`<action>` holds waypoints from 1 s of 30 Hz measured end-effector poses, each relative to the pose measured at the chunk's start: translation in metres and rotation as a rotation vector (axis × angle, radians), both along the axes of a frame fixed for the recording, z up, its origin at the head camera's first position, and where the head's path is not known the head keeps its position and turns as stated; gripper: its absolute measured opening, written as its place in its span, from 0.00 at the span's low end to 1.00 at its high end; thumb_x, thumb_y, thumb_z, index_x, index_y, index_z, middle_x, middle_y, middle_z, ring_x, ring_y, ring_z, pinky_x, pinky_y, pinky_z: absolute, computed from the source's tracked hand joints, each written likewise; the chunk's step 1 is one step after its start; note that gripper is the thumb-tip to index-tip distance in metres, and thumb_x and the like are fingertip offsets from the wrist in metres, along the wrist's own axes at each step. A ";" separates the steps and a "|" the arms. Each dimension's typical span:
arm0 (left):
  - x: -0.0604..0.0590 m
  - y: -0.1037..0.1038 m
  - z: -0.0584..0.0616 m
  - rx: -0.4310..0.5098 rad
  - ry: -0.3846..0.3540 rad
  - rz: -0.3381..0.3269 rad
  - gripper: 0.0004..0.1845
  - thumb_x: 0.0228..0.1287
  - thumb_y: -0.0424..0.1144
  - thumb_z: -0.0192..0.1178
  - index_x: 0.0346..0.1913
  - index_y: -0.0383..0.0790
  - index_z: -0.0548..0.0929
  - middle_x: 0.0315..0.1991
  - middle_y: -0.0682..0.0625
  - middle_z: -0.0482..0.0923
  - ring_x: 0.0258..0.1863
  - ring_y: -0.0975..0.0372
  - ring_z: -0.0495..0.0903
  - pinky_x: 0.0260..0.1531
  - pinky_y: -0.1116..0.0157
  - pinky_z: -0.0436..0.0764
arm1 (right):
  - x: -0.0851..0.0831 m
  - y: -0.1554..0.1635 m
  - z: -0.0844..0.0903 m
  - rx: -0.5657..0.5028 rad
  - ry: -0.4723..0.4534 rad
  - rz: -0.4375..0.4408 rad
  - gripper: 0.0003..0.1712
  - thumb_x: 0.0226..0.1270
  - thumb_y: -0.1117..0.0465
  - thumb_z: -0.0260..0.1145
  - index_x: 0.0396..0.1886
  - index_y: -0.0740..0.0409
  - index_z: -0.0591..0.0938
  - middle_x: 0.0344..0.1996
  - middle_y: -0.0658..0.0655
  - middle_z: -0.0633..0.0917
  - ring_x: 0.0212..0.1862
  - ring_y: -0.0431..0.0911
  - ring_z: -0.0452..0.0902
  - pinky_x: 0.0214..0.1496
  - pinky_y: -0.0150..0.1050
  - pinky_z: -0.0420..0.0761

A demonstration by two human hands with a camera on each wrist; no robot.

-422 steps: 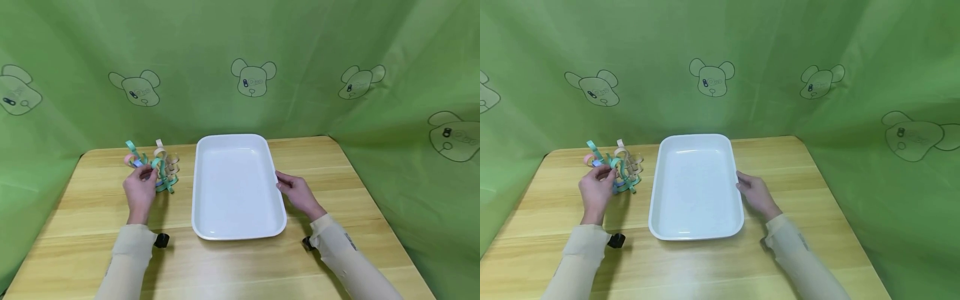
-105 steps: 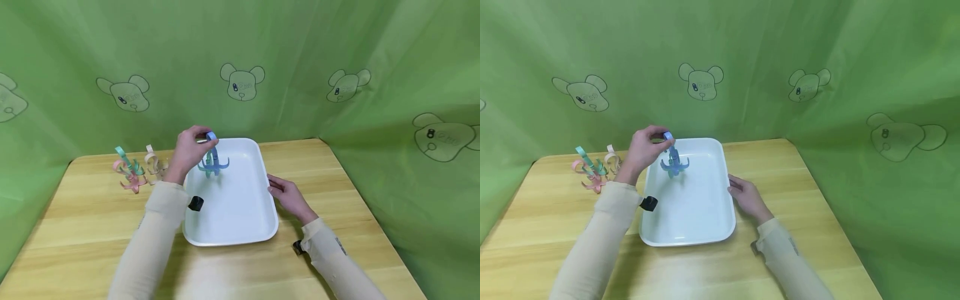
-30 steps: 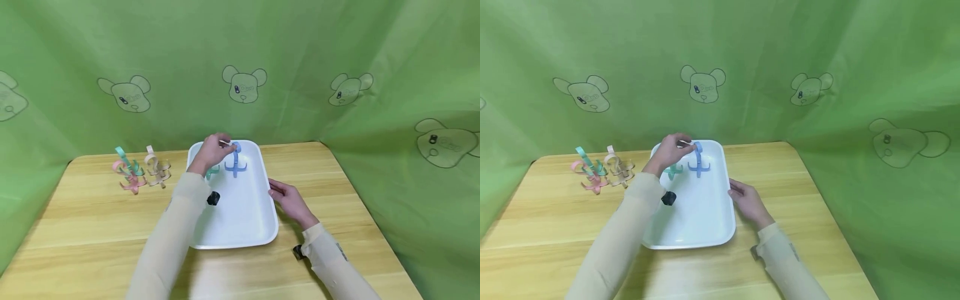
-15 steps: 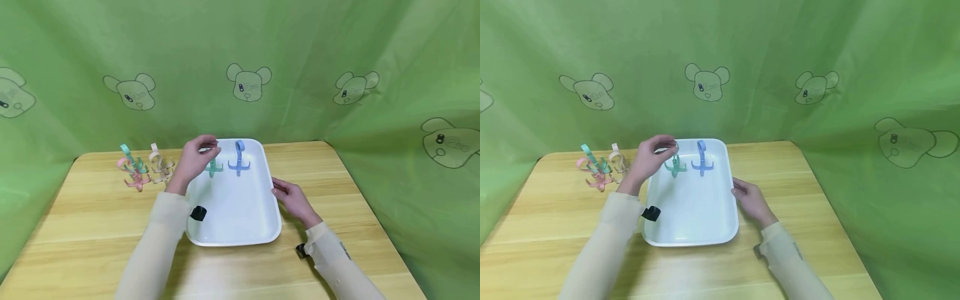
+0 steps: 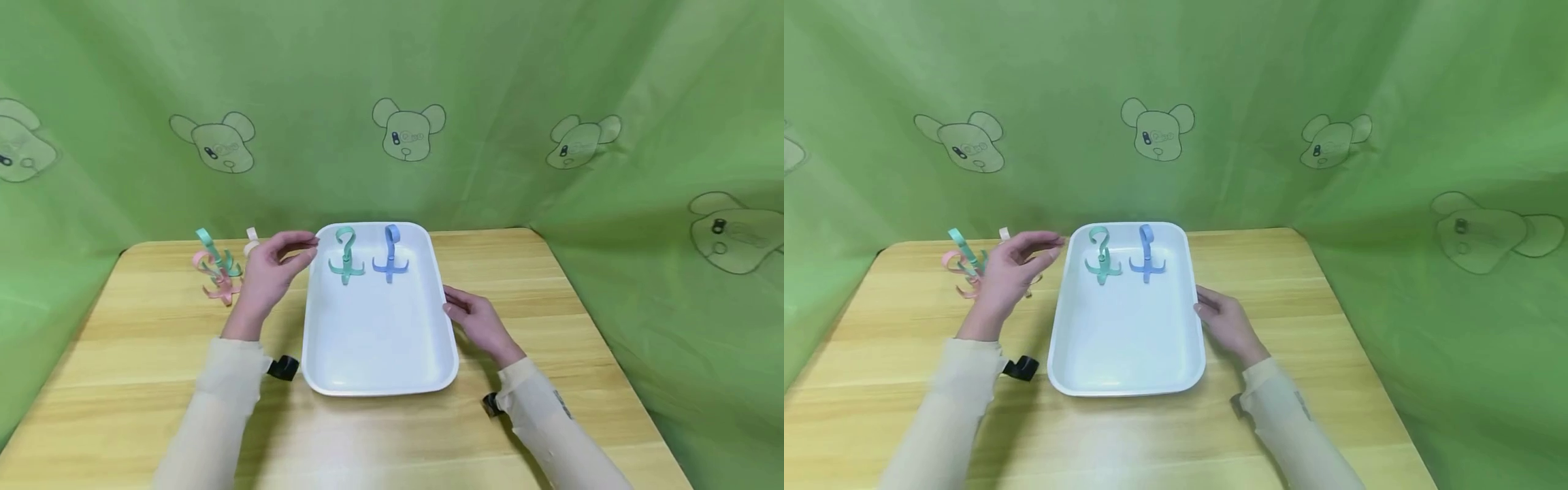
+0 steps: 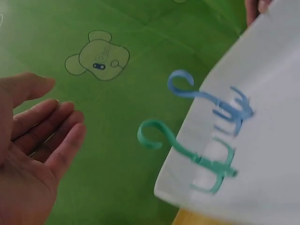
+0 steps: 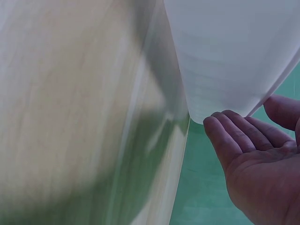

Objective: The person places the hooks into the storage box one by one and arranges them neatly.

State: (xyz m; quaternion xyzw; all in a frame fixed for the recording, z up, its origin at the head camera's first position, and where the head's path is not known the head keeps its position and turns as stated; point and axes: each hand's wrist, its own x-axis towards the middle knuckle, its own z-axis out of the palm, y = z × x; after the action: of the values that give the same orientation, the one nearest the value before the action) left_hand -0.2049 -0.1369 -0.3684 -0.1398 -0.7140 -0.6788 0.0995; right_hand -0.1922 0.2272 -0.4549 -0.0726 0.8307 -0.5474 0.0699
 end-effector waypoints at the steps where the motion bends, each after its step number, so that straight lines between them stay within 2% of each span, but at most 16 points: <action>1: 0.002 -0.004 0.000 0.009 0.012 0.008 0.16 0.64 0.25 0.62 0.54 0.23 0.78 0.51 0.35 0.79 0.52 0.54 0.78 0.55 0.65 0.78 | -0.001 0.000 0.000 0.004 0.004 0.006 0.26 0.77 0.62 0.57 0.70 0.67 0.67 0.62 0.68 0.74 0.63 0.57 0.71 0.63 0.45 0.74; 8: 0.019 -0.035 0.005 0.038 0.068 0.092 0.16 0.64 0.26 0.63 0.54 0.23 0.77 0.51 0.37 0.80 0.51 0.57 0.79 0.55 0.66 0.78 | -0.002 -0.003 0.002 0.013 -0.016 0.001 0.26 0.77 0.62 0.56 0.70 0.67 0.67 0.63 0.67 0.74 0.63 0.57 0.71 0.62 0.46 0.75; 11: 0.026 -0.054 0.004 0.045 0.038 0.112 0.16 0.64 0.26 0.63 0.54 0.24 0.78 0.51 0.40 0.81 0.52 0.58 0.79 0.54 0.69 0.78 | -0.001 -0.003 0.003 0.014 -0.021 0.003 0.26 0.77 0.63 0.56 0.70 0.67 0.67 0.63 0.68 0.74 0.63 0.57 0.71 0.62 0.46 0.75; 12: 0.028 -0.059 0.004 0.052 0.023 0.121 0.16 0.64 0.26 0.63 0.54 0.25 0.78 0.51 0.41 0.81 0.52 0.59 0.79 0.50 0.72 0.79 | -0.001 -0.003 0.003 0.015 -0.021 0.002 0.26 0.77 0.63 0.56 0.70 0.67 0.67 0.62 0.68 0.74 0.63 0.57 0.71 0.61 0.46 0.76; 16: 0.038 -0.079 -0.001 0.074 -0.020 0.145 0.17 0.64 0.27 0.64 0.55 0.27 0.79 0.50 0.45 0.82 0.51 0.60 0.79 0.46 0.74 0.80 | -0.001 -0.002 0.002 0.017 -0.015 0.002 0.25 0.77 0.64 0.56 0.70 0.67 0.68 0.62 0.67 0.75 0.62 0.56 0.72 0.61 0.46 0.76; 21: 0.050 -0.099 -0.011 0.142 -0.025 0.221 0.17 0.62 0.23 0.64 0.54 0.25 0.79 0.47 0.46 0.84 0.50 0.61 0.80 0.51 0.72 0.78 | 0.000 -0.001 0.000 0.028 -0.017 0.002 0.26 0.77 0.63 0.56 0.70 0.66 0.68 0.61 0.67 0.76 0.62 0.56 0.72 0.62 0.47 0.75; 24: 0.054 -0.111 -0.015 0.176 -0.022 0.259 0.17 0.61 0.21 0.64 0.53 0.24 0.79 0.47 0.46 0.84 0.49 0.61 0.81 0.52 0.73 0.78 | 0.000 -0.001 -0.001 0.028 -0.024 0.003 0.26 0.77 0.63 0.56 0.70 0.66 0.67 0.62 0.67 0.75 0.63 0.56 0.72 0.62 0.47 0.75; 30: 0.056 -0.133 -0.019 0.153 -0.050 0.272 0.18 0.62 0.23 0.64 0.55 0.25 0.78 0.47 0.49 0.84 0.50 0.64 0.79 0.51 0.76 0.76 | -0.002 -0.002 -0.002 0.003 -0.028 0.000 0.27 0.77 0.63 0.56 0.71 0.66 0.66 0.63 0.67 0.74 0.64 0.55 0.71 0.63 0.45 0.74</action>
State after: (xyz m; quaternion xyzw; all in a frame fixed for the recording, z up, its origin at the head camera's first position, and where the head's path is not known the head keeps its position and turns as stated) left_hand -0.1491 -0.2701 -0.3873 -0.0168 -0.6746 -0.7150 0.1828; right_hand -0.1938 0.2251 -0.4565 -0.0651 0.8304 -0.5473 0.0815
